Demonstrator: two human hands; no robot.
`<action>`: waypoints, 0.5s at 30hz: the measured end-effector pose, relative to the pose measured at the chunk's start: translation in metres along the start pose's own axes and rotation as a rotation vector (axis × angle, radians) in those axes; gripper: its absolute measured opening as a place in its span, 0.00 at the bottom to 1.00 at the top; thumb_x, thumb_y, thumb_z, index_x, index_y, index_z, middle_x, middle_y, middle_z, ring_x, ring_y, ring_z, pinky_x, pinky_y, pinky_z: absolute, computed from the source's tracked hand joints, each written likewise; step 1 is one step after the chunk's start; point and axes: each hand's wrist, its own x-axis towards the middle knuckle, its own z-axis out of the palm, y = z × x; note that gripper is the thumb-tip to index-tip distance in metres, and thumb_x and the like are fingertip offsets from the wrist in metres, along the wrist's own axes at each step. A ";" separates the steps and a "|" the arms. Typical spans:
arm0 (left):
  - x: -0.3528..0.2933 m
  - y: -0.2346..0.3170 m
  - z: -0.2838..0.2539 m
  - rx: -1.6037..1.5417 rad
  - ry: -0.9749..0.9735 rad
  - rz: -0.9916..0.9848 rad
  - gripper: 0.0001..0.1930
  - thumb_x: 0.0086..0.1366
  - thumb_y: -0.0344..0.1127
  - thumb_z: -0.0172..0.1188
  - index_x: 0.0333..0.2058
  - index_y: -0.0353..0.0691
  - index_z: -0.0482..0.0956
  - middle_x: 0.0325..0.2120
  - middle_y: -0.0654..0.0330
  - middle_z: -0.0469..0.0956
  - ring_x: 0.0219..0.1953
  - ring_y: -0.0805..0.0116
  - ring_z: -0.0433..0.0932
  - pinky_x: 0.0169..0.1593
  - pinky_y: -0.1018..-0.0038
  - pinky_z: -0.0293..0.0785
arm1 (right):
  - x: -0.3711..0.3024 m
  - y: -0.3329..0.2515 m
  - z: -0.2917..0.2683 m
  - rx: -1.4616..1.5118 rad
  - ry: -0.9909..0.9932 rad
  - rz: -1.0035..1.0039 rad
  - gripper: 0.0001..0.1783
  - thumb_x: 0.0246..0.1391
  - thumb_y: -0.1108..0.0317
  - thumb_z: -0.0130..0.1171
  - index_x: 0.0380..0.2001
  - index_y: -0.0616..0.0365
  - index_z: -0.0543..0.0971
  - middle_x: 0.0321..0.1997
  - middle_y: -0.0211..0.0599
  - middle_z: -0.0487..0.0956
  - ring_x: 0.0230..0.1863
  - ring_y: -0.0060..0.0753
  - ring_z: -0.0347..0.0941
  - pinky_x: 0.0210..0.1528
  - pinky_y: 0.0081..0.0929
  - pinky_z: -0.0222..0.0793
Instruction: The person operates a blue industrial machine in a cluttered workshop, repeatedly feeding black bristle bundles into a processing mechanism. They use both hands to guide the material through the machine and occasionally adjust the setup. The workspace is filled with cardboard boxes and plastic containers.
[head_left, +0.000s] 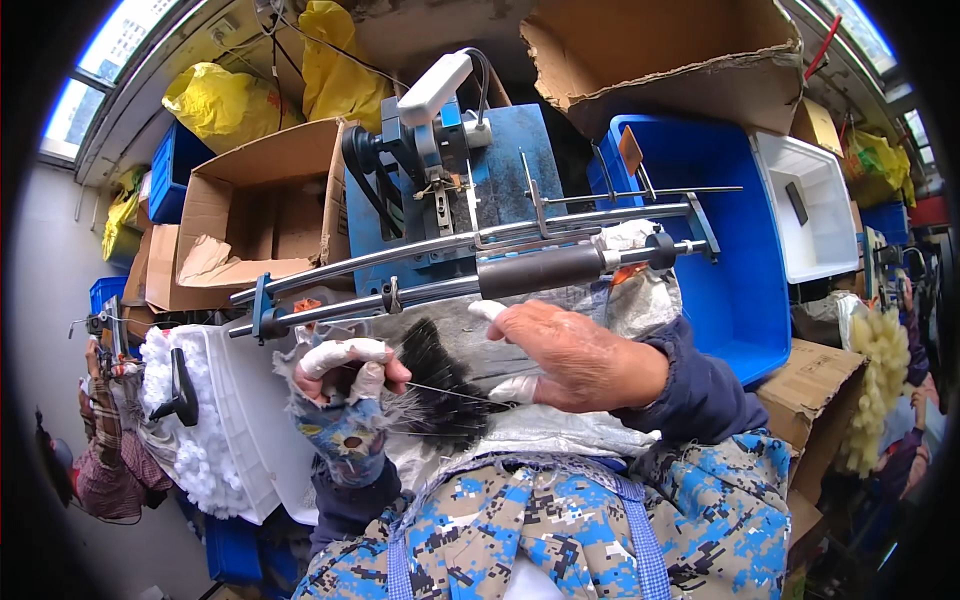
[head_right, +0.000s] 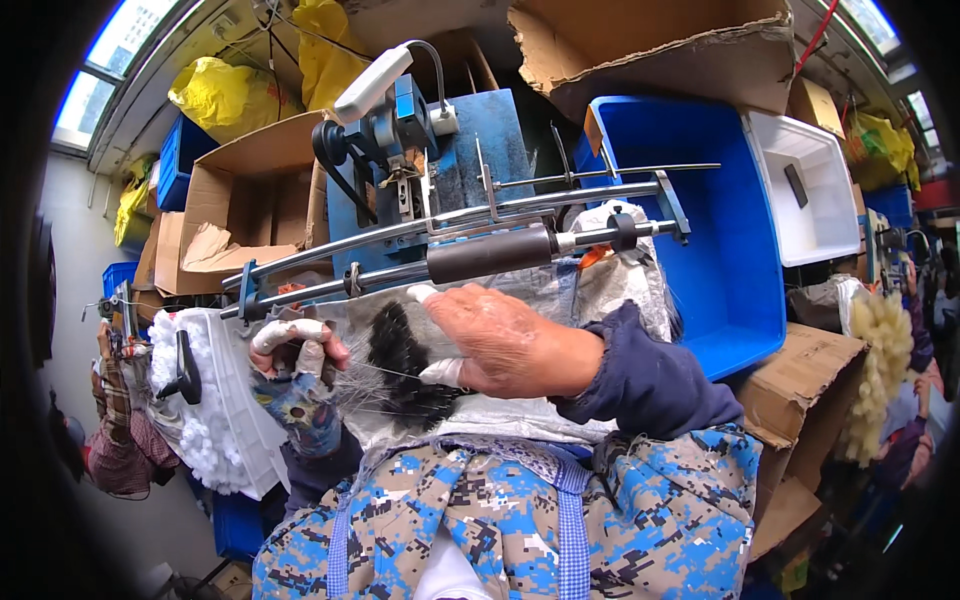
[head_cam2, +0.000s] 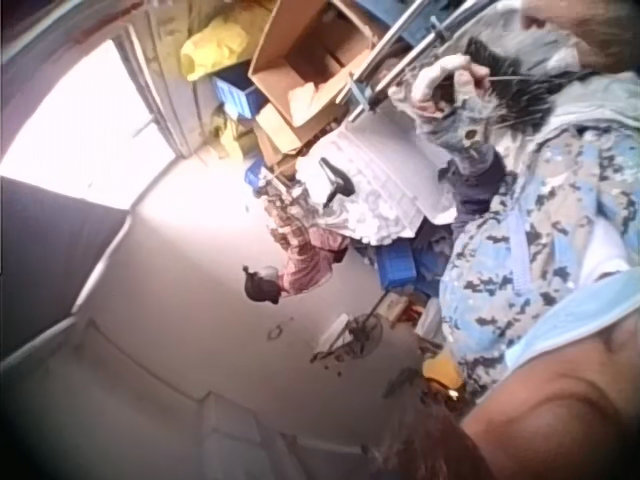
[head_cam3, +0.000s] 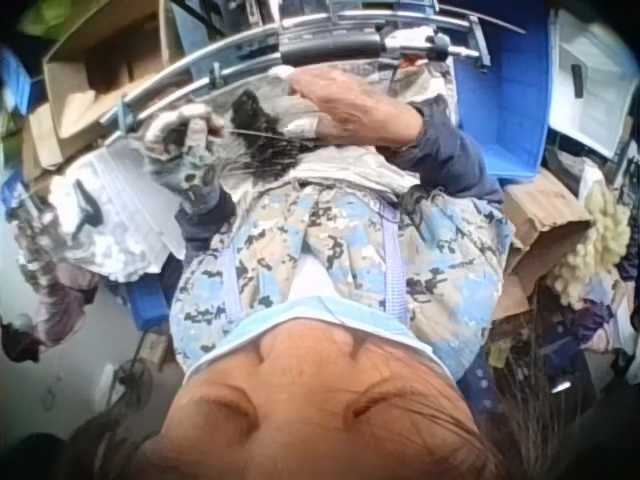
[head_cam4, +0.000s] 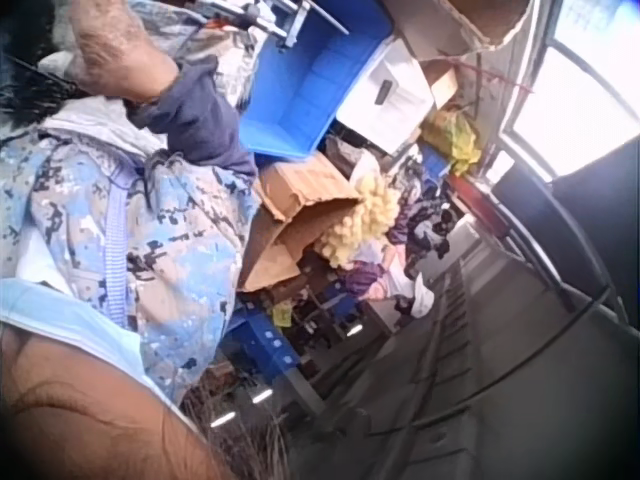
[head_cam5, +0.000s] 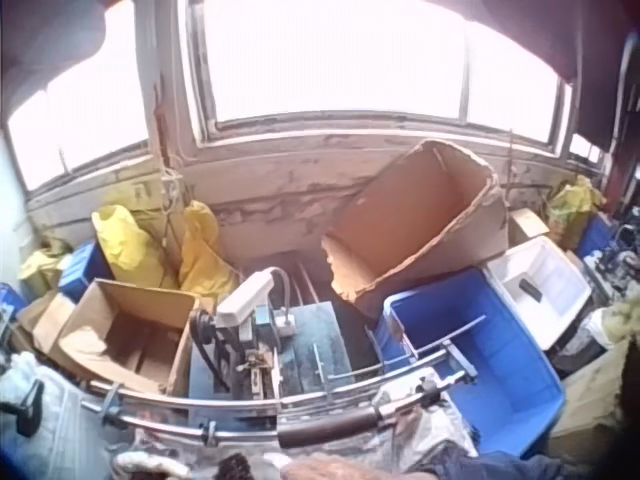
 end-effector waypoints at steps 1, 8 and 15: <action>-0.001 0.005 0.016 0.016 -0.065 -0.076 0.13 0.57 0.22 0.57 0.41 0.36 0.72 0.32 0.53 0.77 0.29 0.68 0.77 0.32 0.77 0.74 | 0.011 -0.008 0.010 0.279 -0.058 0.037 0.25 0.43 0.72 0.62 0.46 0.64 0.66 0.39 0.45 0.72 0.43 0.43 0.71 0.45 0.32 0.67; -0.012 -0.015 -0.009 0.180 0.016 -0.111 0.21 0.52 0.23 0.62 0.46 0.37 0.69 0.34 0.59 0.75 0.34 0.73 0.75 0.38 0.80 0.71 | 0.030 0.016 0.001 -0.063 0.325 -0.101 0.12 0.44 0.76 0.54 0.36 0.59 0.73 0.28 0.44 0.74 0.28 0.48 0.73 0.28 0.38 0.68; -0.028 -0.073 -0.042 1.199 -0.486 -0.002 0.29 0.47 0.29 0.61 0.50 0.37 0.65 0.43 0.50 0.71 0.42 0.47 0.71 0.47 0.64 0.68 | 0.090 0.100 -0.040 -0.854 0.357 0.252 0.07 0.45 0.73 0.52 0.29 0.56 0.78 0.33 0.42 0.72 0.38 0.41 0.70 0.35 0.37 0.67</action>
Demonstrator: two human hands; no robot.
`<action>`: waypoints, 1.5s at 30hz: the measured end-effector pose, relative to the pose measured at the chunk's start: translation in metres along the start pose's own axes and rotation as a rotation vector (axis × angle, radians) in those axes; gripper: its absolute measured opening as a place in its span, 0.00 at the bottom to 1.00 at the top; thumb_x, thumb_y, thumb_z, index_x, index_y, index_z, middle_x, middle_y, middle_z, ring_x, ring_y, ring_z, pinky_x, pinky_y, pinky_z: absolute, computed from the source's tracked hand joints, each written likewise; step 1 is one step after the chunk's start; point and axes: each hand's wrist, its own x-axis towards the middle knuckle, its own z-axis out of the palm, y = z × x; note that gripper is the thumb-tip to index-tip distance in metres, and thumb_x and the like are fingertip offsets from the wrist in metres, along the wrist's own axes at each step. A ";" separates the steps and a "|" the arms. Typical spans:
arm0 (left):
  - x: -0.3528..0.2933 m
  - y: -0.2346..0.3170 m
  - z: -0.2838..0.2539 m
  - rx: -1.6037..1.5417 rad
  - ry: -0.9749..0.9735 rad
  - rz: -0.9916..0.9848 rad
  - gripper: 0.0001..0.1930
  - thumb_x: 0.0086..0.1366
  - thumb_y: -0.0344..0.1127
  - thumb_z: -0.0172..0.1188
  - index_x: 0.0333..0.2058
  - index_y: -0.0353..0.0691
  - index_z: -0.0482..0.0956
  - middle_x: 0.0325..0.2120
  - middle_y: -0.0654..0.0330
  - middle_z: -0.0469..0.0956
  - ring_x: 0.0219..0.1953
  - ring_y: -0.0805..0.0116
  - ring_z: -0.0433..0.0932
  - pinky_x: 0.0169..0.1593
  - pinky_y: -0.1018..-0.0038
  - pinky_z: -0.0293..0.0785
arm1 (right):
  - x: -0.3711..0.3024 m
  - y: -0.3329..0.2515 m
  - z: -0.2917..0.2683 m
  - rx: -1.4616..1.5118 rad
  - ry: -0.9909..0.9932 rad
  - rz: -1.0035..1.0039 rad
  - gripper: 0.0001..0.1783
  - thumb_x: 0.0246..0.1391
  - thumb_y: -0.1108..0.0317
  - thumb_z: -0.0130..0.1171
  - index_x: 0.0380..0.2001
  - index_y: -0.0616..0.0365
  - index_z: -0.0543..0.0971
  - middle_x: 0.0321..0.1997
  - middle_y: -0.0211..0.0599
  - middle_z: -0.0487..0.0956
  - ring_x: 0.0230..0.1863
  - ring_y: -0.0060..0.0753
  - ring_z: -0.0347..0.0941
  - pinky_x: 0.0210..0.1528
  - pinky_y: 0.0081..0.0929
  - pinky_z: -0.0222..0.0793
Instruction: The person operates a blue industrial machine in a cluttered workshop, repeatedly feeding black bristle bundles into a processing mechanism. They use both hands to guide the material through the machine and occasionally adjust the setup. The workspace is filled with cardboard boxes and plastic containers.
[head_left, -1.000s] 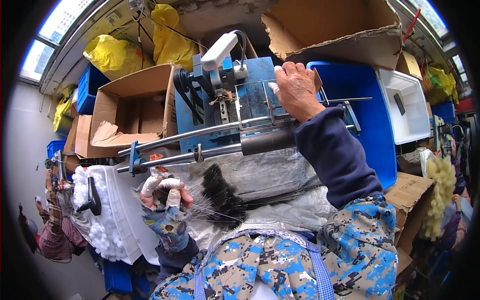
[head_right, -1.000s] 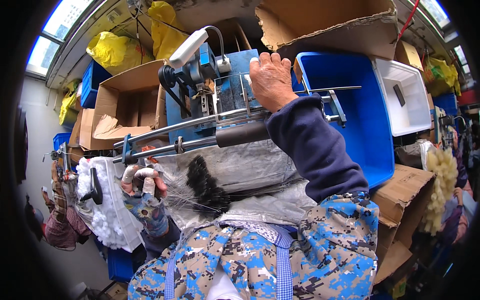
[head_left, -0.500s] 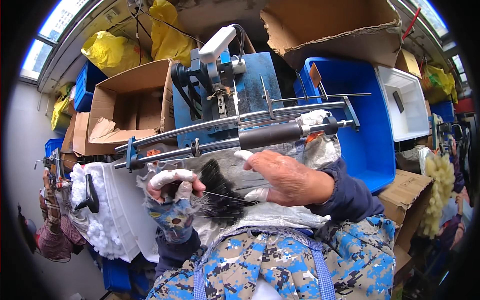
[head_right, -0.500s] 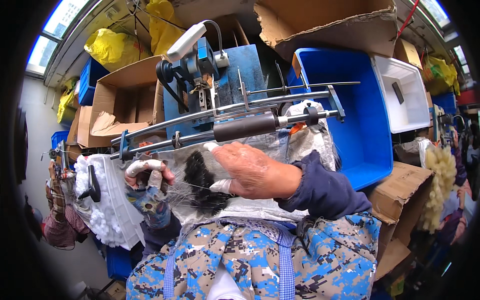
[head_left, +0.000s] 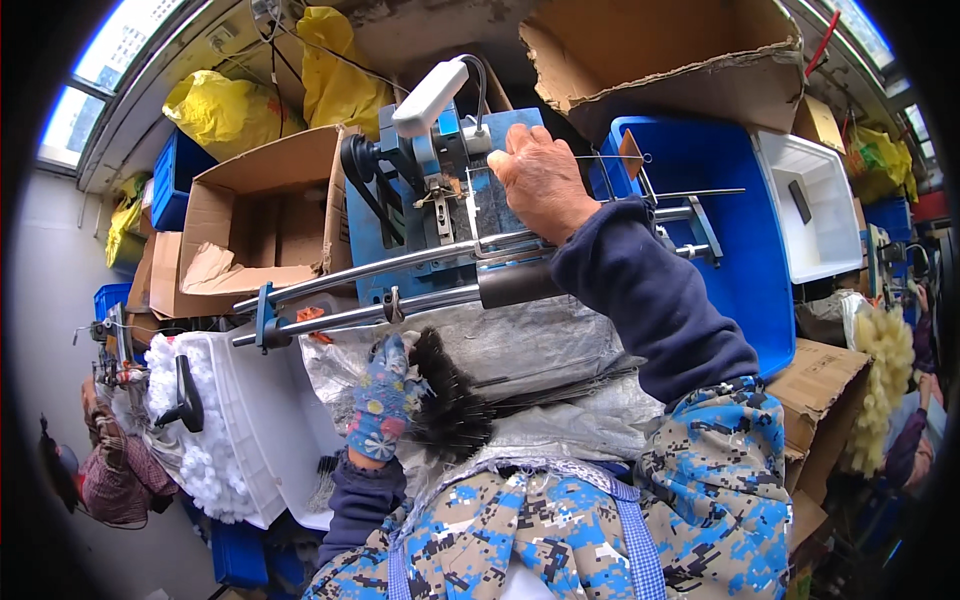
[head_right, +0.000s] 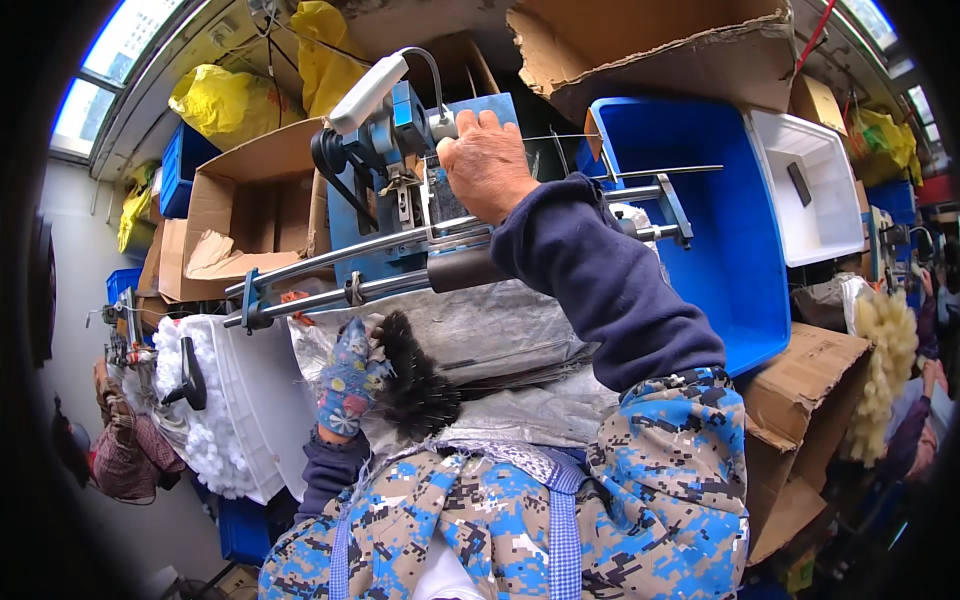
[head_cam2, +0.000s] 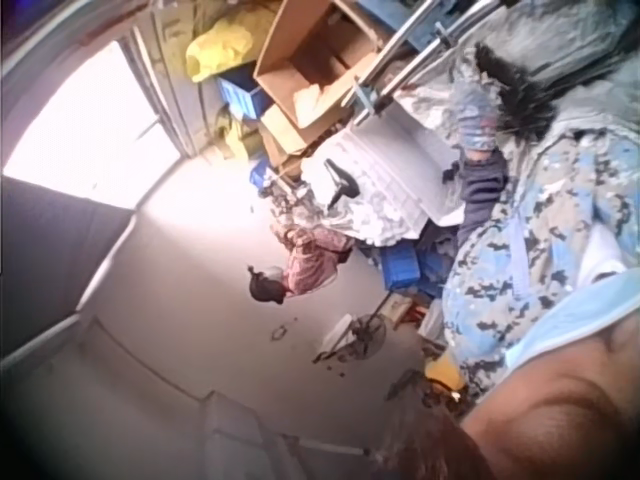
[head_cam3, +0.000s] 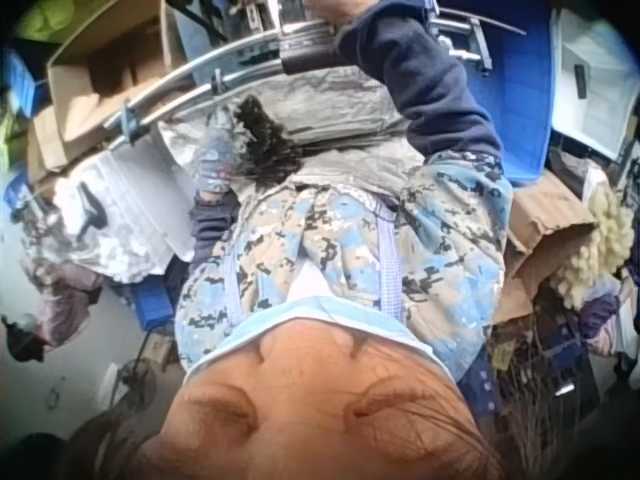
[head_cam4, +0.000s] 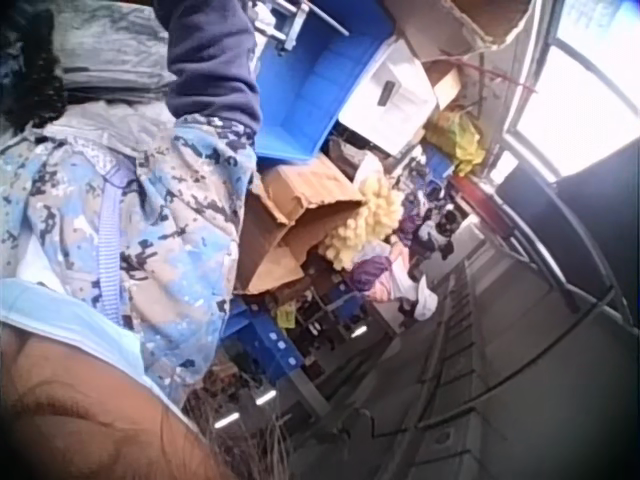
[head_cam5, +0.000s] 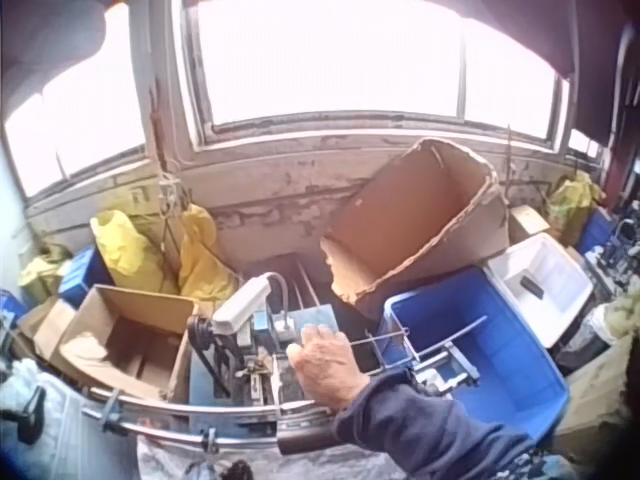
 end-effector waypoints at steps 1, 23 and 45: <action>0.001 -0.004 0.002 -0.023 -0.020 -0.001 0.29 0.47 0.29 0.61 0.51 0.37 0.64 0.43 0.49 0.71 0.42 0.47 0.72 0.47 0.64 0.68 | 0.002 0.004 0.009 -0.015 -0.006 0.022 0.07 0.45 0.73 0.52 0.29 0.56 0.78 0.35 0.43 0.71 0.38 0.42 0.70 0.36 0.38 0.66; 0.001 0.027 -0.056 -0.589 0.482 -0.130 0.14 0.58 0.18 0.49 0.43 0.36 0.72 0.33 0.60 0.73 0.26 0.76 0.72 0.31 0.80 0.71 | 0.004 -0.001 0.020 -0.016 -0.043 0.090 0.06 0.45 0.73 0.50 0.28 0.57 0.76 0.35 0.42 0.72 0.40 0.42 0.70 0.38 0.39 0.64; 0.000 0.019 -0.032 -0.619 0.271 -0.211 0.21 0.54 0.19 0.56 0.48 0.37 0.68 0.32 0.60 0.76 0.28 0.76 0.72 0.33 0.81 0.70 | 0.013 0.009 0.039 0.096 -0.043 0.044 0.08 0.46 0.71 0.48 0.26 0.55 0.78 0.32 0.39 0.77 0.37 0.43 0.72 0.37 0.39 0.66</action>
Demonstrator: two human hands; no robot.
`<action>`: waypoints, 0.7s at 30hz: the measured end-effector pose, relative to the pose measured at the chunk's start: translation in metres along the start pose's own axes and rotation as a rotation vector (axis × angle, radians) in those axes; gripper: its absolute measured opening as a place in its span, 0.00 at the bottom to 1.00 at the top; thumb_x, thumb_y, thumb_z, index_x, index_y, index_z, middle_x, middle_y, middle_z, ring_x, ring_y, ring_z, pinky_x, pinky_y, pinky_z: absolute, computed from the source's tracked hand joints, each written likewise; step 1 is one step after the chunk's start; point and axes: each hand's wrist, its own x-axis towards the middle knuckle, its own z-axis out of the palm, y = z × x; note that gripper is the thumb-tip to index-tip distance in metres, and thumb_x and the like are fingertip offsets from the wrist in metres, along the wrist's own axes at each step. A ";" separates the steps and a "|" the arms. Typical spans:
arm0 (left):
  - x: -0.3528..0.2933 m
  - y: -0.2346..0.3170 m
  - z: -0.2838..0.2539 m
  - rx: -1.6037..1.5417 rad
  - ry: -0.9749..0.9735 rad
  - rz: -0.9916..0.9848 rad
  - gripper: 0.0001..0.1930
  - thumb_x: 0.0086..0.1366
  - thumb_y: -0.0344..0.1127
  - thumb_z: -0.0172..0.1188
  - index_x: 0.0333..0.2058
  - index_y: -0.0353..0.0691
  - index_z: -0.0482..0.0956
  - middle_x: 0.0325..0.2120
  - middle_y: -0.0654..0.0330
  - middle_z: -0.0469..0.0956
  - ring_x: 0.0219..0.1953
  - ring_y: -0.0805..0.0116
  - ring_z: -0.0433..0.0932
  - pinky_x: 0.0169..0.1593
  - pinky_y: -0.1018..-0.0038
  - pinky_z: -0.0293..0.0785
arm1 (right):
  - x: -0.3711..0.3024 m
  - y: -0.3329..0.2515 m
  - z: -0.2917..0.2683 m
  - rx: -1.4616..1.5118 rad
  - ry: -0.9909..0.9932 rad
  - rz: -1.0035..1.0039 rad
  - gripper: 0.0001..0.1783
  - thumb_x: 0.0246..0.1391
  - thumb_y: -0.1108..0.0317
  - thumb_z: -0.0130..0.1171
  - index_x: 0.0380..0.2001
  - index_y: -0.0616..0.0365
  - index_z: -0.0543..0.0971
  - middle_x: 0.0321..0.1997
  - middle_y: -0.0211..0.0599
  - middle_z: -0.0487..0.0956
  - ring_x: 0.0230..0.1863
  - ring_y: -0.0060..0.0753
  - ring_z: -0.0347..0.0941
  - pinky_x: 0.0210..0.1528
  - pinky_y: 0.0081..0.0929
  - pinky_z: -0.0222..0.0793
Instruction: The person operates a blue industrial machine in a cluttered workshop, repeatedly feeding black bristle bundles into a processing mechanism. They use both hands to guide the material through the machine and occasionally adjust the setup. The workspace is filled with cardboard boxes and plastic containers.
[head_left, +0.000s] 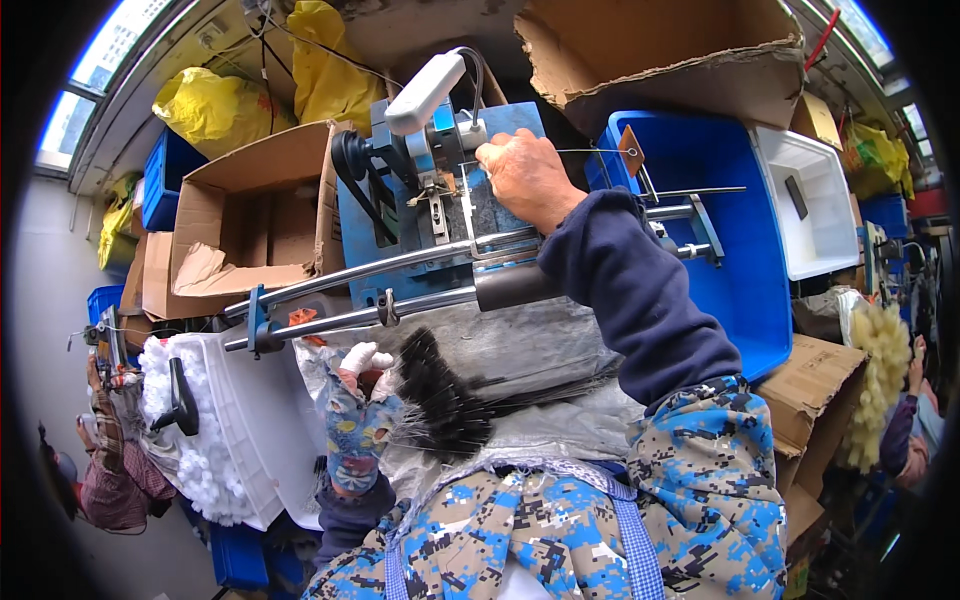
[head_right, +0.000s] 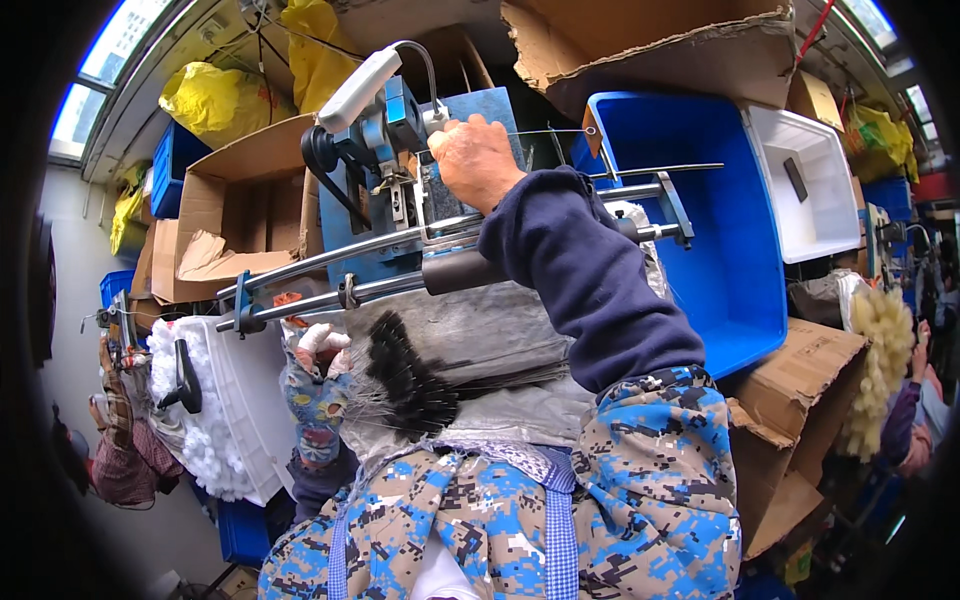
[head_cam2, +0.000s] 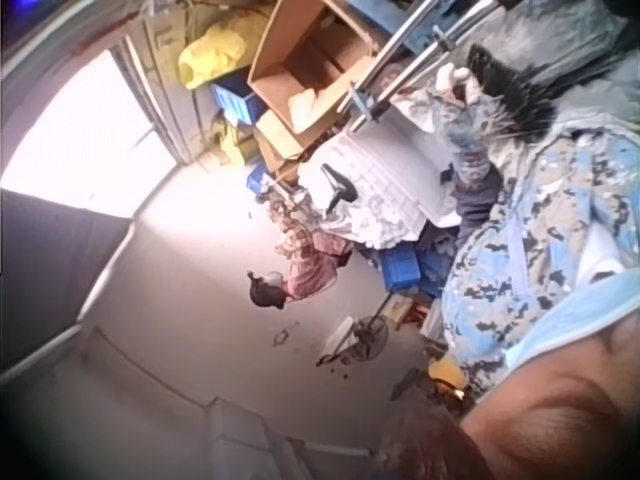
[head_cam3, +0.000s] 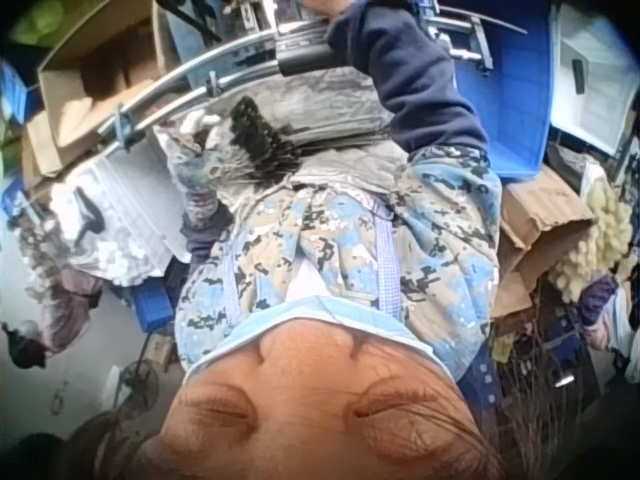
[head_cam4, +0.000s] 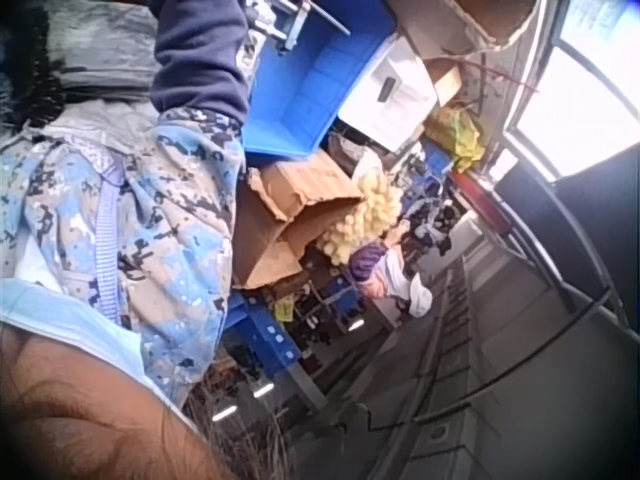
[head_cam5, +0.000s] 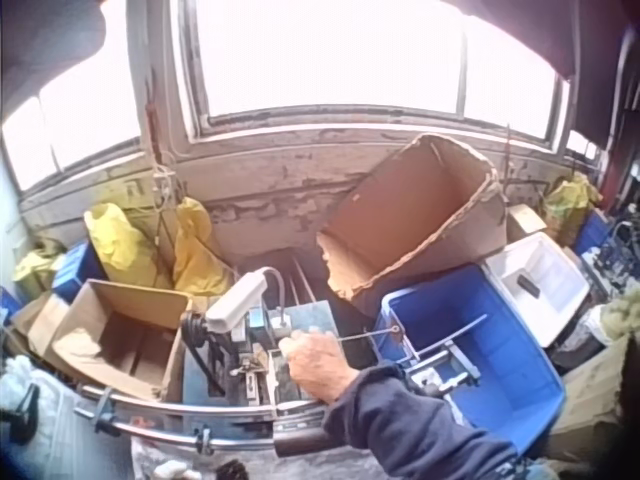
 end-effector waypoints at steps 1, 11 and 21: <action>0.001 0.000 0.000 0.009 -0.027 -0.016 0.22 0.53 0.19 0.56 0.49 0.37 0.68 0.32 0.60 0.76 0.28 0.76 0.73 0.34 0.81 0.70 | 0.000 0.001 0.000 -0.011 -0.013 0.006 0.08 0.46 0.71 0.48 0.26 0.54 0.78 0.32 0.37 0.77 0.38 0.42 0.71 0.37 0.39 0.66; 0.006 -0.002 0.000 0.140 -0.124 0.047 0.21 0.55 0.20 0.55 0.49 0.37 0.67 0.29 0.63 0.77 0.25 0.82 0.69 0.31 0.84 0.67 | -0.013 0.001 -0.018 -0.122 -0.011 0.100 0.14 0.42 0.66 0.57 0.34 0.60 0.77 0.46 0.41 0.70 0.48 0.43 0.63 0.48 0.42 0.56; 0.012 0.020 0.002 0.125 -0.029 0.126 0.19 0.55 0.19 0.54 0.47 0.37 0.70 0.31 0.60 0.78 0.32 0.74 0.75 0.38 0.80 0.69 | -0.046 -0.008 -0.036 -0.063 -0.146 0.170 0.31 0.44 0.57 0.61 0.49 0.67 0.69 0.48 0.49 0.60 0.48 0.45 0.61 0.44 0.39 0.64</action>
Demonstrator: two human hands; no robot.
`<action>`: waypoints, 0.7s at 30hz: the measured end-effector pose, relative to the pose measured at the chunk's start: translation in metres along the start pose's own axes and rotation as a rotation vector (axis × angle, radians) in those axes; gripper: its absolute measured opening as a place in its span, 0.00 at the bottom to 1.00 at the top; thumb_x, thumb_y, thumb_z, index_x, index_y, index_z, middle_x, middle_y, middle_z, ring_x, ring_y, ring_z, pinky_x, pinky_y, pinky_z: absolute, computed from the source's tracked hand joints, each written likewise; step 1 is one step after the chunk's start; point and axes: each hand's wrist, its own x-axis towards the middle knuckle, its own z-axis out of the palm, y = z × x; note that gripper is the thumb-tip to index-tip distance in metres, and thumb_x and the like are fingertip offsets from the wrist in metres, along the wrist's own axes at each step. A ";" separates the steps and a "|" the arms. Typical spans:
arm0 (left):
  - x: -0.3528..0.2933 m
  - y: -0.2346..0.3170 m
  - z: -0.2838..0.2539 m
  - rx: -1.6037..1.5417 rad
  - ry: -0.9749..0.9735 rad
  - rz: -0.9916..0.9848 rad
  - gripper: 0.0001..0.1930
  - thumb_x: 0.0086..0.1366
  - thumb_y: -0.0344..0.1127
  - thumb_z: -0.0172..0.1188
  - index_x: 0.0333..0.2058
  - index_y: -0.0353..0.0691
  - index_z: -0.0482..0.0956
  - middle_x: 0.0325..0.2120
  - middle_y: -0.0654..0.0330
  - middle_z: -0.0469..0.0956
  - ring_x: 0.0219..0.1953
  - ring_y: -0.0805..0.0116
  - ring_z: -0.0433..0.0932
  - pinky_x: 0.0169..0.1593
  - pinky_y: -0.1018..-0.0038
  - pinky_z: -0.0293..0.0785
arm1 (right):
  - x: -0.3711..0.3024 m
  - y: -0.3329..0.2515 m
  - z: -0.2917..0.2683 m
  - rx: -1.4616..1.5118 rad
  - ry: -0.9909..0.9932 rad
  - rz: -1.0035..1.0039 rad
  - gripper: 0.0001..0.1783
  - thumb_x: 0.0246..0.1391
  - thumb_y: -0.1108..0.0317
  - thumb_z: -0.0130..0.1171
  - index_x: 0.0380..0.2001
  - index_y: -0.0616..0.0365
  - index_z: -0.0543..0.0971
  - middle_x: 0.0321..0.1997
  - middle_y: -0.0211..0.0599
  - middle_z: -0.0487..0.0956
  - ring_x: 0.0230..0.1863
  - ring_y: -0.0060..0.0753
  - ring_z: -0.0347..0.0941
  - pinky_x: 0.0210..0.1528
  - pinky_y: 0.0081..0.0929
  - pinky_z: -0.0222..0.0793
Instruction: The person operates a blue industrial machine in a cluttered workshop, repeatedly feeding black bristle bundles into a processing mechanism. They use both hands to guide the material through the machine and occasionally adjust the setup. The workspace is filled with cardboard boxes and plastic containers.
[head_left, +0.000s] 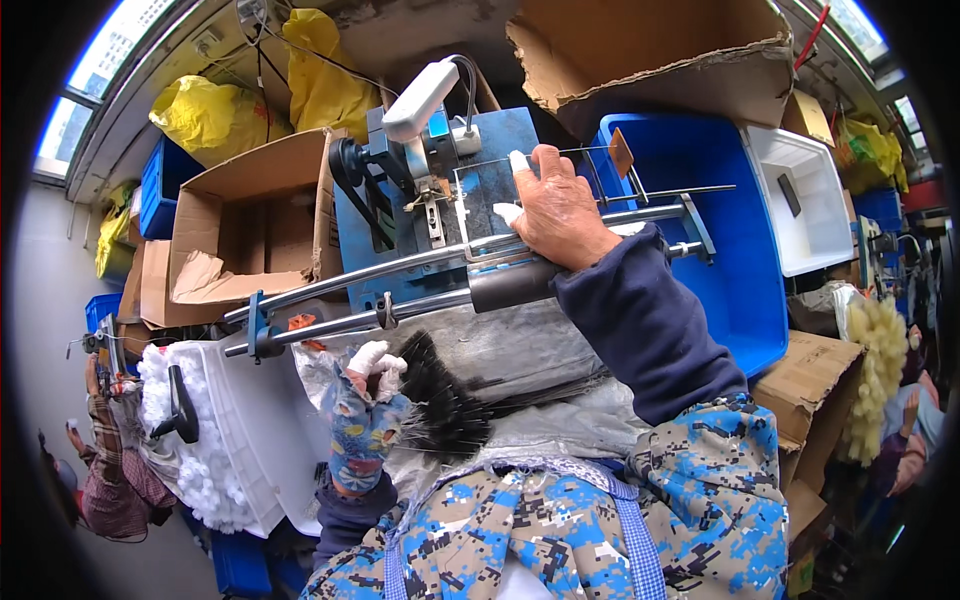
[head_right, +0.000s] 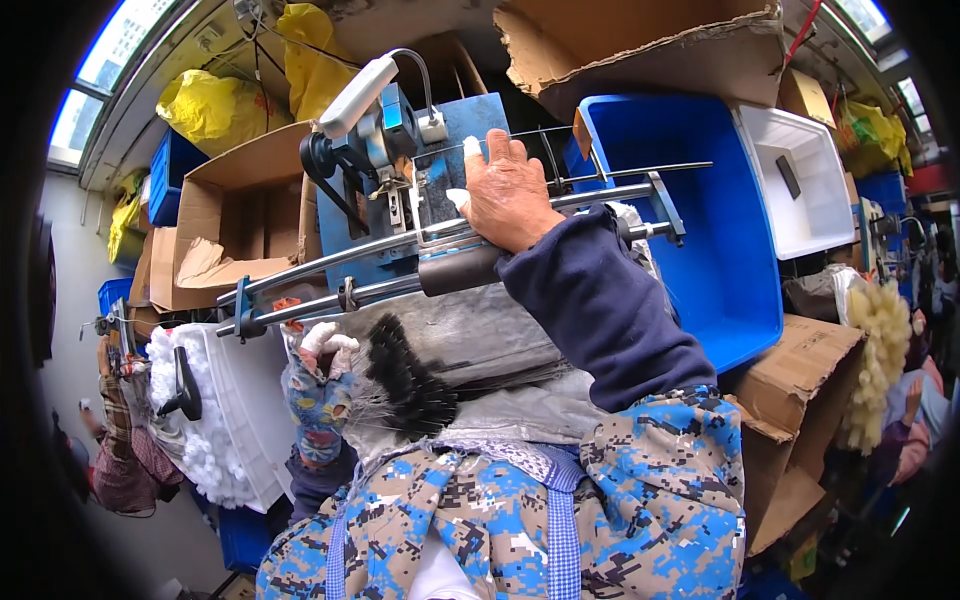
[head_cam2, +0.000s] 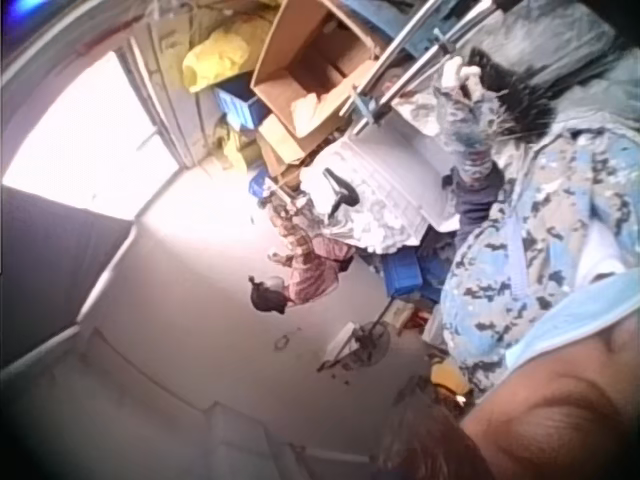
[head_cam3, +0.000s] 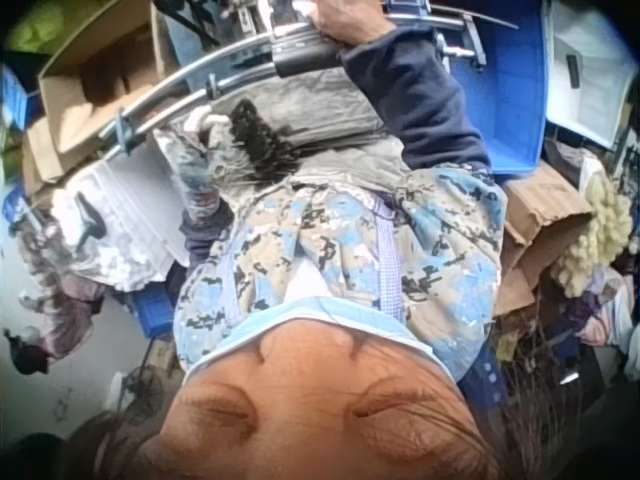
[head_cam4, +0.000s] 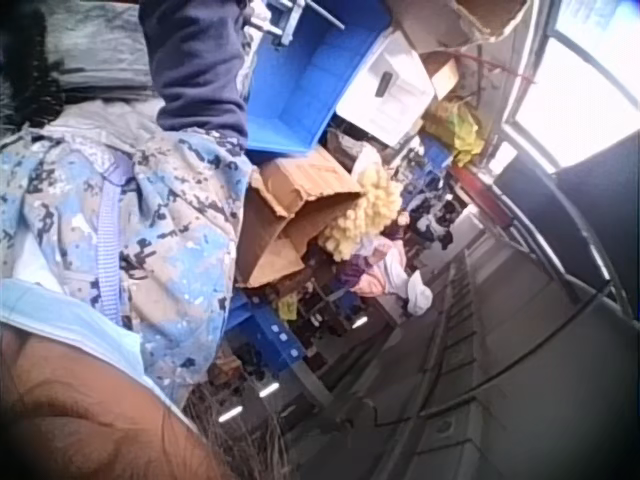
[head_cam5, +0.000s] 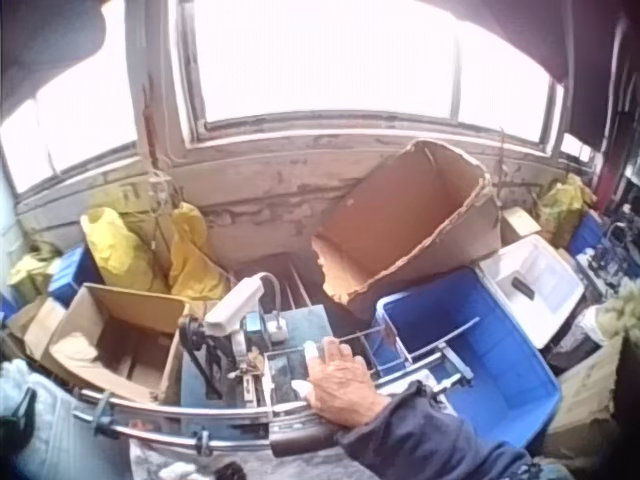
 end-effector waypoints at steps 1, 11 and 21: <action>0.000 0.002 -0.002 0.002 0.008 0.002 0.19 0.55 0.19 0.55 0.46 0.37 0.70 0.30 0.60 0.78 0.32 0.74 0.75 0.38 0.80 0.69 | 0.001 0.000 0.002 0.013 -0.006 -0.005 0.31 0.45 0.57 0.61 0.49 0.68 0.68 0.47 0.49 0.61 0.47 0.45 0.62 0.43 0.38 0.65; -0.015 0.001 -0.019 -0.109 0.238 0.040 0.17 0.59 0.21 0.53 0.48 0.35 0.67 0.32 0.56 0.77 0.27 0.77 0.72 0.31 0.82 0.67 | 0.018 -0.057 0.031 0.021 0.061 -0.058 0.34 0.46 0.56 0.59 0.48 0.74 0.65 0.39 0.49 0.68 0.37 0.43 0.68 0.38 0.33 0.69; -0.010 0.016 -0.084 -0.350 0.397 0.361 0.27 0.62 0.27 0.51 0.59 0.42 0.53 0.35 0.41 0.75 0.15 0.72 0.70 0.18 0.81 0.67 | 0.010 -0.028 0.015 0.023 -0.065 -0.088 0.27 0.43 0.61 0.61 0.42 0.70 0.69 0.40 0.51 0.66 0.38 0.47 0.70 0.38 0.35 0.69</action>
